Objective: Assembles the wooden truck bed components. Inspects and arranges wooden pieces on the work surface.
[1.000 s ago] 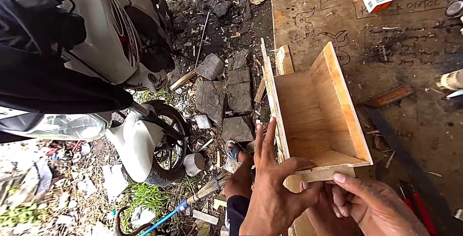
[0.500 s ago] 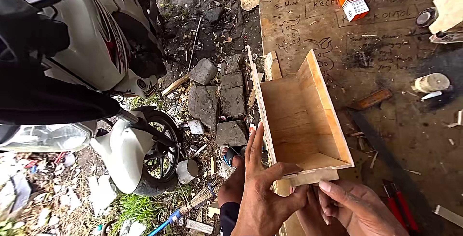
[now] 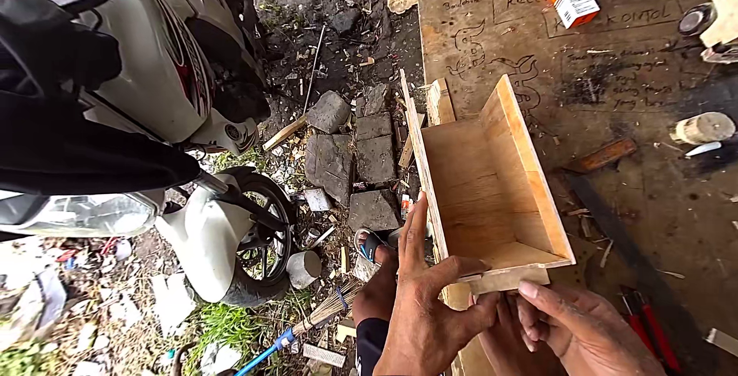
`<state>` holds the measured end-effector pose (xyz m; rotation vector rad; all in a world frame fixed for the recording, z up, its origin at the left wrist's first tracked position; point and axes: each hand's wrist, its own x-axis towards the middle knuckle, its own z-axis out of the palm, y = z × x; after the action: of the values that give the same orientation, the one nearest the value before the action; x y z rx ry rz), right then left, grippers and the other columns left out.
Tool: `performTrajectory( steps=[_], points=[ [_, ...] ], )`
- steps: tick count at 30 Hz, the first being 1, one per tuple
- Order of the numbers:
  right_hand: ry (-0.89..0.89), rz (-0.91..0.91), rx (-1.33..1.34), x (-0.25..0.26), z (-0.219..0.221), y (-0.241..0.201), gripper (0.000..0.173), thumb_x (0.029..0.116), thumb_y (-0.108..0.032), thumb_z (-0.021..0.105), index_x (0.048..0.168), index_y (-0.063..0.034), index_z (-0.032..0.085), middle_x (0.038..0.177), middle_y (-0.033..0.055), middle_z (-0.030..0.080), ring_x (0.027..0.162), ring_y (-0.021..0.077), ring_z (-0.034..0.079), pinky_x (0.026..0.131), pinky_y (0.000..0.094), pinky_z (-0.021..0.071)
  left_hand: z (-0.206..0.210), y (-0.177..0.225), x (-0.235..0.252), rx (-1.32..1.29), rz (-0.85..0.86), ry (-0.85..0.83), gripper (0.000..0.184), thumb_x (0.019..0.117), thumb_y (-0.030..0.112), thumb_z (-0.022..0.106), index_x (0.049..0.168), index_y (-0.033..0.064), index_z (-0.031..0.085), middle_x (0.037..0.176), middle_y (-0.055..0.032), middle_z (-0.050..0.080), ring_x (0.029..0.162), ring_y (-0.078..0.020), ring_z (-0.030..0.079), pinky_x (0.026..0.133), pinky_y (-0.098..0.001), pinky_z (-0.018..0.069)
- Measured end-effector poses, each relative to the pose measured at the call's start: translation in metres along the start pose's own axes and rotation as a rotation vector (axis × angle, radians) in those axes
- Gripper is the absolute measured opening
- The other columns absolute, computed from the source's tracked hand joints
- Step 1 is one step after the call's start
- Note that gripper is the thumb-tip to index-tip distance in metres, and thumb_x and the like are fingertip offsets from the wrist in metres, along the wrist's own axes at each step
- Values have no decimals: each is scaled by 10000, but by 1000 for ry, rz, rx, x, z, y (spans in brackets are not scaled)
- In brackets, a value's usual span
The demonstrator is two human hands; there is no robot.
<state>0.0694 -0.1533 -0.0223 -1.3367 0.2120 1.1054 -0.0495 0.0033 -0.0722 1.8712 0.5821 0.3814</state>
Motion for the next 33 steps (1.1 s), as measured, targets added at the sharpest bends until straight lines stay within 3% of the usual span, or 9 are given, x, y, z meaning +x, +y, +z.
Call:
performTrajectory(
  steps=[5,10,17,33],
  points=[
    [38,2,-7,-1,3,0,330,1024,-27,498,786,-57,724,658,24,698,568,82,642,582,231,563,-9,-1,1,80,14,-76,296,775,424,892,1045,373,782,1697,-124,213,1550,-322,240,1217,-490,350],
    [52,4,1,-2,5,-1,349,1020,-20,492,765,-65,725,638,18,691,553,71,632,573,219,554,-1,-3,2,44,44,-7,285,755,435,904,993,319,799,1667,-174,272,1517,-321,320,1195,-458,397],
    [61,25,22,-2,5,-1,337,1021,-24,495,773,-57,720,641,25,692,545,70,628,561,214,548,1,-2,2,6,53,15,220,782,404,891,964,311,810,1665,-177,282,1531,-313,298,1218,-450,366],
    [0,33,61,0,-1,1,291,1021,-35,521,824,-39,734,691,34,701,581,81,641,581,230,567,0,-4,2,-9,55,8,232,773,395,900,964,298,811,1669,-172,269,1516,-301,329,1194,-430,405]
  ],
)
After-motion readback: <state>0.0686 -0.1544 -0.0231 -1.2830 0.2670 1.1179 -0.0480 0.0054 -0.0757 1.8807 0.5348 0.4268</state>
